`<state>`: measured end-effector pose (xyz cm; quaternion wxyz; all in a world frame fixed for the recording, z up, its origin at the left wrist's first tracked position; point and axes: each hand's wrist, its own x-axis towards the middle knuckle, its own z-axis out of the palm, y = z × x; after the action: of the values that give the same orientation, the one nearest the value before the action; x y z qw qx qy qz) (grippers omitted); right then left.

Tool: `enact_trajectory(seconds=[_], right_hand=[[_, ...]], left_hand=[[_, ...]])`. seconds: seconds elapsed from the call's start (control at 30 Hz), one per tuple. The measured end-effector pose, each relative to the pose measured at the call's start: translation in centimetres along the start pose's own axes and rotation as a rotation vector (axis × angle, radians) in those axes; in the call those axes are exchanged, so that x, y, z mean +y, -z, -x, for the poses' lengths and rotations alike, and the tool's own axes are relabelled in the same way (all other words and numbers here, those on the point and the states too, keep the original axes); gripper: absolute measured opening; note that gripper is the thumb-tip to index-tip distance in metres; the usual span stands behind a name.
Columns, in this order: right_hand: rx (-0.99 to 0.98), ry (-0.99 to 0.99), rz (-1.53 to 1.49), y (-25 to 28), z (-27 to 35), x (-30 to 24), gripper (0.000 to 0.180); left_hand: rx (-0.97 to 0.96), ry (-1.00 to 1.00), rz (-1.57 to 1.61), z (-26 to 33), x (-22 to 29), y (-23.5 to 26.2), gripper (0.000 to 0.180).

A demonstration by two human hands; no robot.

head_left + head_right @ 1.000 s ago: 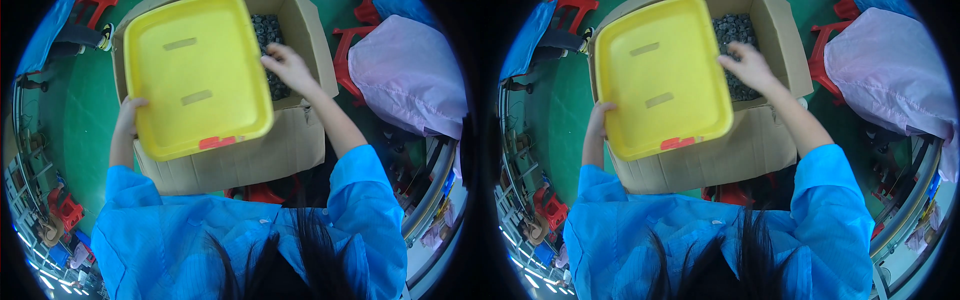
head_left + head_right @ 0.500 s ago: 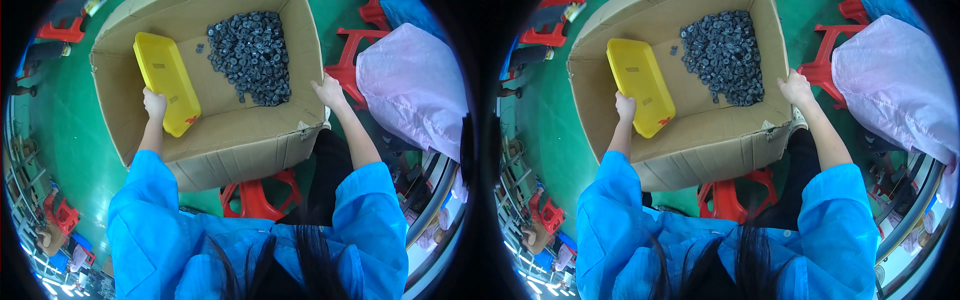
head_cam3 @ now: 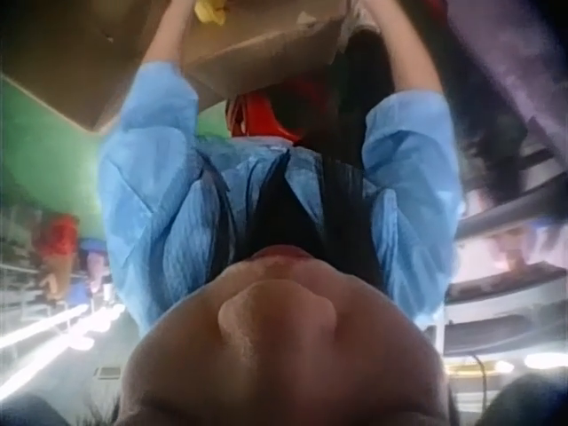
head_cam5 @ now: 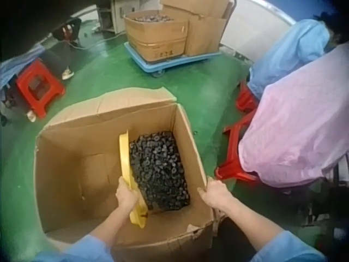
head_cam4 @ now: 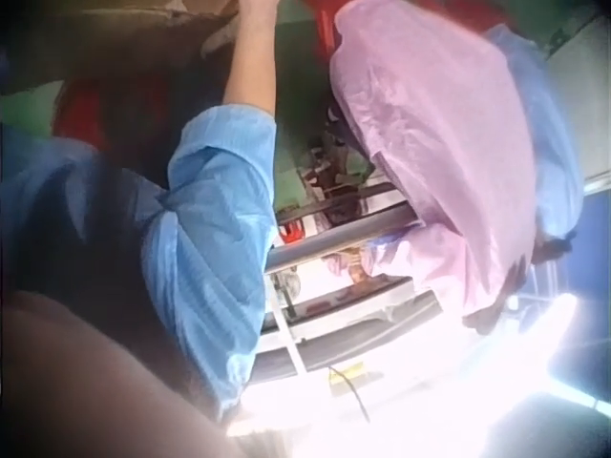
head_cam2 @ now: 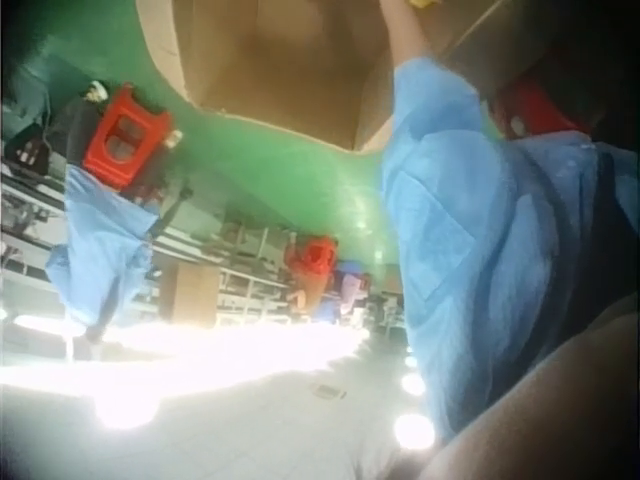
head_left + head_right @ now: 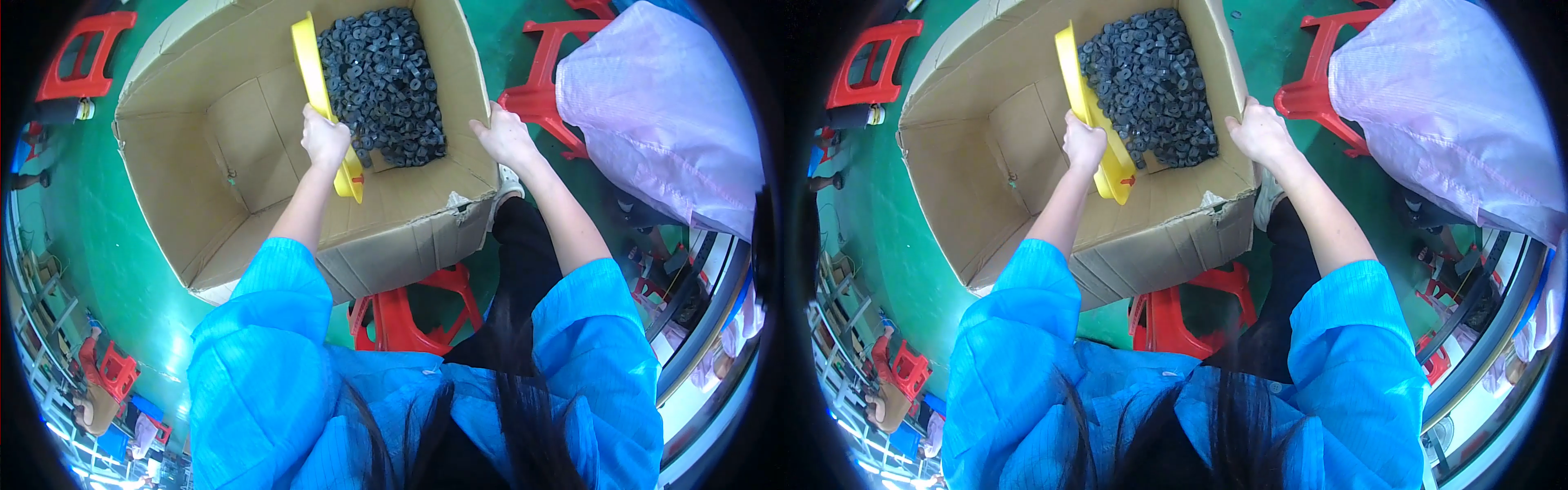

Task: The person assembles small plastic components by hand, joining grey plastic housings and white plastic brackets on a production line workspace.

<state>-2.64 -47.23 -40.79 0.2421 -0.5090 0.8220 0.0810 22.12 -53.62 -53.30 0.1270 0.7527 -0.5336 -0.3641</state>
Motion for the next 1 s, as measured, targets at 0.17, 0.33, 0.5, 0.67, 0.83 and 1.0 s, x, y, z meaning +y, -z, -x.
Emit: enact_trajectory(seconds=[0.17, 0.33, 0.5, 0.67, 0.83, 1.0], right_hand=[[-0.012, 0.089, -0.106, 1.6, -0.3, 4.0, 0.042], [0.041, -0.036, -0.055, 7.9, 1.3, 5.4, 0.032], [0.149, 0.058, 0.043, 12.6, 8.6, -0.1, 0.028], [0.311, 0.208, 0.103, 12.2, 22.0, -9.5, 0.035], [0.278, 0.233, 0.162, 13.4, 29.8, -14.0, 0.046], [0.273, 0.076, 0.057, 13.7, 28.9, -14.8, 0.024]], left_hand=[[-0.17, 0.06, 0.25, -1.3, -3.9, 2.6, 0.054], [-0.222, 0.05, 0.548, -2.0, -7.3, -0.5, 0.06], [-0.301, 0.089, 0.824, -3.6, -12.0, 0.3, 0.045], [-0.424, 0.247, 0.829, -4.9, -19.8, 3.4, 0.041], [-0.471, 0.287, 1.023, -1.8, -23.3, 3.9, 0.048], [-0.611, 0.487, 1.317, -0.8, -21.7, 3.7, 0.083]])
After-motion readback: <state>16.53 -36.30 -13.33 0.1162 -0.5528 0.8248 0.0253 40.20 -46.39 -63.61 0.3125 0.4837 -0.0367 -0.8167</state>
